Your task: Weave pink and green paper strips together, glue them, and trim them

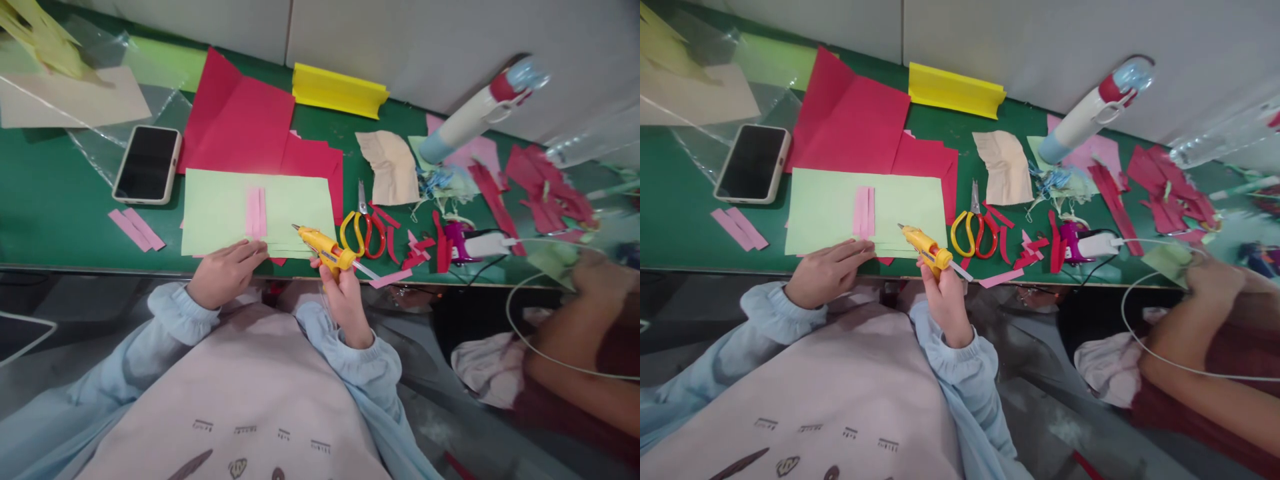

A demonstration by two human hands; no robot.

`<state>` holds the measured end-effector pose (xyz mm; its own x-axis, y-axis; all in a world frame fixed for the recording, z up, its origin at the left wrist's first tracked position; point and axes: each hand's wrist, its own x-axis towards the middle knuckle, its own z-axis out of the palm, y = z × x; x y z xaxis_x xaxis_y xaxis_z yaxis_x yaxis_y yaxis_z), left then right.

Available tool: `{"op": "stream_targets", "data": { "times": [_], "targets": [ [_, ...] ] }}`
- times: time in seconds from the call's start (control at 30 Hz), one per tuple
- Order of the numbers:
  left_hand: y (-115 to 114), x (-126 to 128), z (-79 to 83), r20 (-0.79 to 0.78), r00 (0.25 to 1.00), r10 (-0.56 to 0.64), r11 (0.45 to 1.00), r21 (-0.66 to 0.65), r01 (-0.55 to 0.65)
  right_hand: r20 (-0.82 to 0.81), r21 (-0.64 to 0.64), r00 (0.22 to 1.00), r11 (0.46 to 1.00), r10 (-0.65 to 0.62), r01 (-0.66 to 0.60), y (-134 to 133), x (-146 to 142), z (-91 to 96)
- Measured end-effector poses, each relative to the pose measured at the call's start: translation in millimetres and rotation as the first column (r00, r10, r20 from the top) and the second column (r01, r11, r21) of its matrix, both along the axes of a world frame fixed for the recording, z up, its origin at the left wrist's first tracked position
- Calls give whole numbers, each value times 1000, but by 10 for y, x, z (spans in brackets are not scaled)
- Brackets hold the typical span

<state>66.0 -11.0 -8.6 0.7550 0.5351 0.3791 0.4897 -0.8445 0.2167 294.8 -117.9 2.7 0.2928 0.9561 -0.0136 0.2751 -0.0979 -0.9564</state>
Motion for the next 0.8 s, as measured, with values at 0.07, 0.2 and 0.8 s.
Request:
{"op": "stream_targets", "data": {
  "times": [0.07, 0.2, 0.8],
  "targets": [
    [-5, 5, 5, -8, 1000, 8, 1000, 7, -7, -11, 19, 999, 999, -37, 37, -2, 42, 16],
    [-20, 8, 16, 6, 999, 35, 998, -55, -34, -97, 14, 987, 991, -128, 130, 29, 170, 63],
    [3, -26, -12, -27, 999, -40, 997, 65, 42, 38, 35, 999, 999, 4, -5, 140, 78, 74]
  ]
}}
